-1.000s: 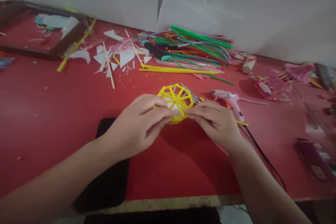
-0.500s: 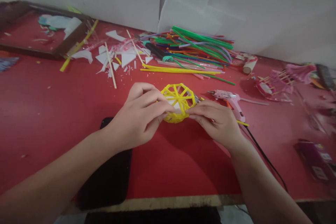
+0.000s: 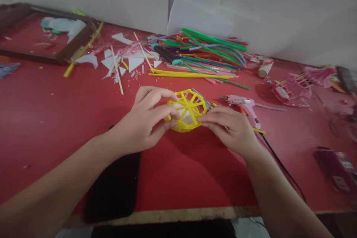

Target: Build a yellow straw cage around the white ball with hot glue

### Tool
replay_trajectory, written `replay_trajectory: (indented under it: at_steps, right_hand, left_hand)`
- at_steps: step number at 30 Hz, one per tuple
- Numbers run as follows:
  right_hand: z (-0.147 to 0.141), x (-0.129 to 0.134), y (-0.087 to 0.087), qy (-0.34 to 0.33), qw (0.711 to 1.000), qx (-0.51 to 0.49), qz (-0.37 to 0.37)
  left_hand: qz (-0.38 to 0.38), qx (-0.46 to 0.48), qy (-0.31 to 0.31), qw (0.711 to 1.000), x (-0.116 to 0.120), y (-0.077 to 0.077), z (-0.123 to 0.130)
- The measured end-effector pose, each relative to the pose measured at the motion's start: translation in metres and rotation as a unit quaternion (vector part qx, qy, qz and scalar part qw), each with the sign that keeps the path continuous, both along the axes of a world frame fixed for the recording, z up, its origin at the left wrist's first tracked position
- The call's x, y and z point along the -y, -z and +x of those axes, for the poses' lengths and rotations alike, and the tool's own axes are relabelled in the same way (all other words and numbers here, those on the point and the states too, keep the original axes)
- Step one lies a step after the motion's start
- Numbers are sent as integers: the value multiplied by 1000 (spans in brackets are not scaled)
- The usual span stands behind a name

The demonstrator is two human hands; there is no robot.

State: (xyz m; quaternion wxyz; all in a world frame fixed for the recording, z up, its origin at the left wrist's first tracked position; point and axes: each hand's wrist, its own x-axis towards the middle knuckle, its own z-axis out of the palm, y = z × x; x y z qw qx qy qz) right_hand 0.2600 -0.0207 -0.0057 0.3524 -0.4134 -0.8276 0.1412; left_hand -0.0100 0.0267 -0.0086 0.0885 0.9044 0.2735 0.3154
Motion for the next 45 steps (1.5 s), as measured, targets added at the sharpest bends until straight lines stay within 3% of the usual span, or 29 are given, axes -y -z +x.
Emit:
replay_trajectory:
  at_steps: [45]
  right_hand:
    - [-1, 0, -1, -3, 1000, 10, 14]
  left_hand:
    - [11, 2, 35, 999, 8, -3, 13]
